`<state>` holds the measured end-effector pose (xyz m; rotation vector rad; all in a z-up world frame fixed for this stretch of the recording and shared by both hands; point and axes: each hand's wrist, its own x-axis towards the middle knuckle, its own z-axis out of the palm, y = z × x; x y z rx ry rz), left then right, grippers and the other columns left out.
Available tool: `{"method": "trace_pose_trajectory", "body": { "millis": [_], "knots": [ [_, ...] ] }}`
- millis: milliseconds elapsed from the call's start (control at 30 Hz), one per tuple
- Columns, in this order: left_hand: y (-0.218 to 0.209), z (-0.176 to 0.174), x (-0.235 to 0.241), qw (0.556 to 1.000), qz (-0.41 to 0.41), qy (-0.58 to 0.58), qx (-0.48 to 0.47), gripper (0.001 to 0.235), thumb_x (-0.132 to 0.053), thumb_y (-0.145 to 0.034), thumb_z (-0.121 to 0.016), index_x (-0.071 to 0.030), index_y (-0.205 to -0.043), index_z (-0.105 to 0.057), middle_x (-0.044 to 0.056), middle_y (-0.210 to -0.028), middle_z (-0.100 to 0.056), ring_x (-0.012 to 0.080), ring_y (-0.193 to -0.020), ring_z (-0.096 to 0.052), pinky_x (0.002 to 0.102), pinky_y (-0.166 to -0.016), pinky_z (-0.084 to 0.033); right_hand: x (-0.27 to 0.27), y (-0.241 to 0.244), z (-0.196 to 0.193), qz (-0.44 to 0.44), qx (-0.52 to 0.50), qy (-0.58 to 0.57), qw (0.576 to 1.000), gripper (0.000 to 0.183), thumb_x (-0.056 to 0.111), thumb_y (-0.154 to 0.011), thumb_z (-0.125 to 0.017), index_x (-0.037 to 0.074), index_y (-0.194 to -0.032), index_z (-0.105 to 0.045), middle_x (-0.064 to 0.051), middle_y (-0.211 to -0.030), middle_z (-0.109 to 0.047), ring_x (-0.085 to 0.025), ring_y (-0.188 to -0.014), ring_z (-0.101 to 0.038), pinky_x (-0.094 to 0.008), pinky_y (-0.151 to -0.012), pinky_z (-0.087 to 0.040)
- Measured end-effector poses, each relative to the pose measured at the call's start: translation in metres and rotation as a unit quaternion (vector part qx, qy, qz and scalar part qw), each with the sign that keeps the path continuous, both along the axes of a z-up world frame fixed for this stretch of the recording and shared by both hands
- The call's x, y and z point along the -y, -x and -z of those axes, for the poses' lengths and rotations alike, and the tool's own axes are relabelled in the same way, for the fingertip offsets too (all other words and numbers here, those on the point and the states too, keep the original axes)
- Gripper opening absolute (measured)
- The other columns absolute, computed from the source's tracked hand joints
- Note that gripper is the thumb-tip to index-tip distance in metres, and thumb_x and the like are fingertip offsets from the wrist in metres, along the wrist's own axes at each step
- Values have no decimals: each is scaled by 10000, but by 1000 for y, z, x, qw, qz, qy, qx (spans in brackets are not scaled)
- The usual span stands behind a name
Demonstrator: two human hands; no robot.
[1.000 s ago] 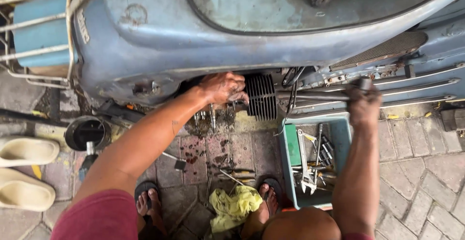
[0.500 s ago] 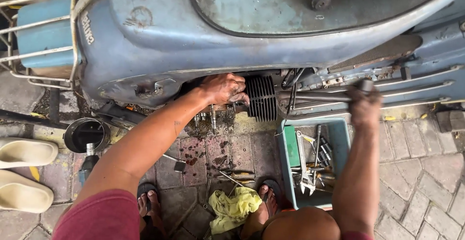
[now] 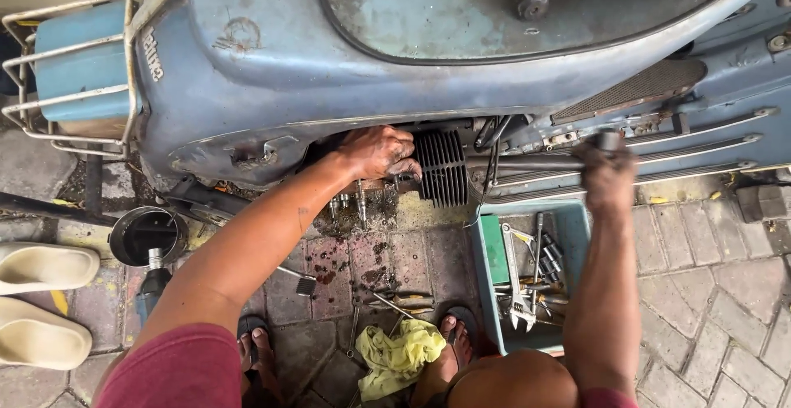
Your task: Disassembling a vintage scooter engine by removing the cooling shroud and cylinder head using hand tools.
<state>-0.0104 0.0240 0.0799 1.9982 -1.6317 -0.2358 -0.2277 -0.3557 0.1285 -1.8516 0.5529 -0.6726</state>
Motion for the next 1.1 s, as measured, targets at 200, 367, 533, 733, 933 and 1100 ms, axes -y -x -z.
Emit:
{"method": "trace_pose_trajectory", "body": {
  "millis": [200,367,533,733,933,1100],
  "knots": [
    [9,-22,-7,999,-11,-41,3,323,-421,-998,-623,-112,-955,-707,91,-1130,-735,278,-971,-732,364,-844,-615,6,-21,32,16,14,-12,1000,92,-16,-934,-717,53,-992,-699,-107,-764,-649,-100,-534,-523,-238,-475,-379],
    [32,-71,-15,993,-71,-46,-83,379,-390,-1005,-624,-26,-1060,-714,200,-1100,-749,353,-870,-744,424,-870,-608,-43,-36,11,-21,-26,23,999,73,11,-882,-748,56,-923,-708,-89,-714,-642,-108,-610,-557,-260,-549,-422],
    [4,4,3,998,-31,9,-62,376,-399,-1011,-637,-29,-963,-683,163,-1009,-750,320,-827,-737,418,-802,-612,6,13,-4,8,15,-11,1000,119,-20,-907,-753,55,-965,-681,-106,-772,-658,-105,-545,-524,-264,-513,-404],
    [-2,14,5,999,-35,-31,-25,397,-445,-1014,-610,-58,-1011,-695,146,-1058,-754,295,-870,-749,374,-800,-626,-24,-22,13,8,27,-76,997,102,-28,-884,-693,55,-942,-694,-64,-773,-662,-66,-567,-554,-199,-521,-390],
    [7,8,1,995,-63,-55,-51,401,-444,-1005,-626,-51,-1040,-698,157,-1057,-751,320,-849,-746,381,-732,-637,-55,-20,11,9,-10,-20,1000,93,-5,-836,-748,40,-912,-720,-118,-726,-648,-158,-616,-596,-286,-560,-415],
    [-10,38,9,998,-24,-40,38,414,-471,-1013,-598,-89,-887,-695,90,-1028,-737,286,-851,-738,358,-644,-621,6,17,-4,20,24,-30,999,92,54,-918,-732,86,-997,-696,-76,-856,-666,-162,-775,-673,-279,-667,-421]
  ]
}}
